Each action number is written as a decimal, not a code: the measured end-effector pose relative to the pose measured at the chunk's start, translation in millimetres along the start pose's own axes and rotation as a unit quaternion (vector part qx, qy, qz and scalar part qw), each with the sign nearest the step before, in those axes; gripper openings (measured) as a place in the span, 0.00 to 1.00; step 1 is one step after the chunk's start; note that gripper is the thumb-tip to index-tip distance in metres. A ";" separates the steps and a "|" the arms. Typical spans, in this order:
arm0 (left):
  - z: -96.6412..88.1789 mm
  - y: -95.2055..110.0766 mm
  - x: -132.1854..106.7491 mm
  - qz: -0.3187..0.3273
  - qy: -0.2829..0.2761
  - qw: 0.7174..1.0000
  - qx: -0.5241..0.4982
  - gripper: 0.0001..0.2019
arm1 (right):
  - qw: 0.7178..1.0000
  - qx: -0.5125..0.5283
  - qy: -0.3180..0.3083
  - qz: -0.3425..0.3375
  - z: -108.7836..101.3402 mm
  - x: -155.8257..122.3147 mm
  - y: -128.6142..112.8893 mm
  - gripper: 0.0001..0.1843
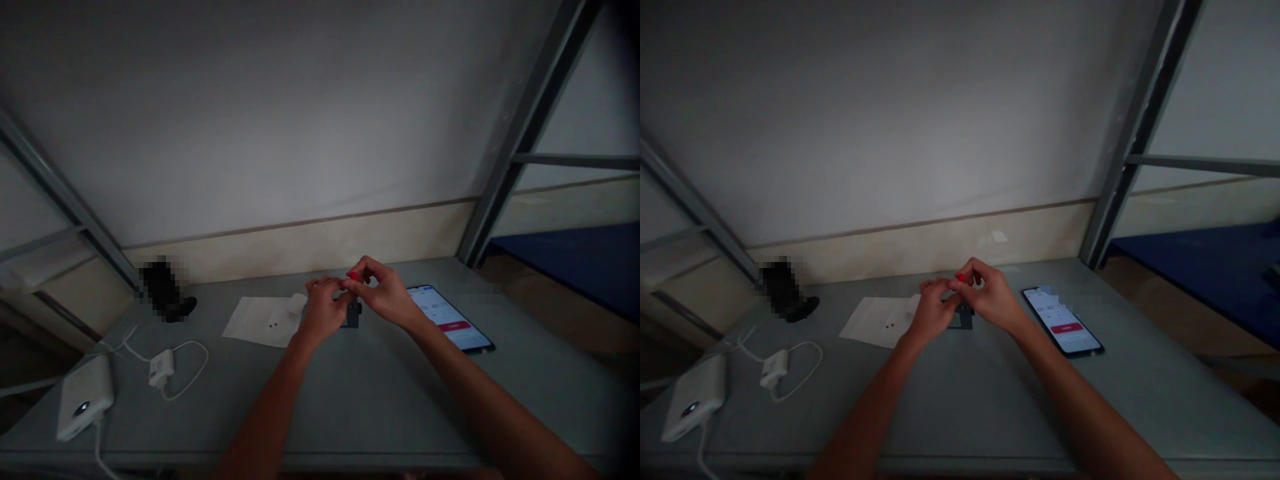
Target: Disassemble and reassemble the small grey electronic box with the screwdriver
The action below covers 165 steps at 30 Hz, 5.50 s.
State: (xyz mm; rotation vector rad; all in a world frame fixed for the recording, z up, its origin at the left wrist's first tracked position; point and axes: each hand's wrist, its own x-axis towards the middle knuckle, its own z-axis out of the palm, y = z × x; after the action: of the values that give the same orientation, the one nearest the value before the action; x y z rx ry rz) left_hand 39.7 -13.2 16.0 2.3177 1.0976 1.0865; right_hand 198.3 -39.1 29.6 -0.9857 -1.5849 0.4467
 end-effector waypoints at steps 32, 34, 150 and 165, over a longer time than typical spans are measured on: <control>-6.6 1.6 -0.9 0.032 -0.056 0.997 0.030 0.10 | 1.000 0.029 0.000 0.002 0.4 -2.4 2.6 0.06; -7.3 2.6 -1.7 0.036 -0.063 0.997 0.034 0.10 | 1.000 0.021 0.008 -0.003 0.3 -2.1 1.7 0.07; -18.1 -68.1 -24.4 -0.086 0.053 0.985 -0.141 0.10 | 0.980 0.200 -0.001 0.008 38.4 11.9 -7.6 0.10; -16.6 -62.2 -26.7 -0.023 0.063 0.991 -0.114 0.06 | 0.988 0.145 0.052 0.021 42.3 -2.1 -2.3 0.10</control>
State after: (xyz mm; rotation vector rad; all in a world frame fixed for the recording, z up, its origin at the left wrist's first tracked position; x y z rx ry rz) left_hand -14.8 5.7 -23.0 2.0622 1.0071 1.2846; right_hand 157.8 -32.5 18.6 -0.8058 -1.3617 0.6257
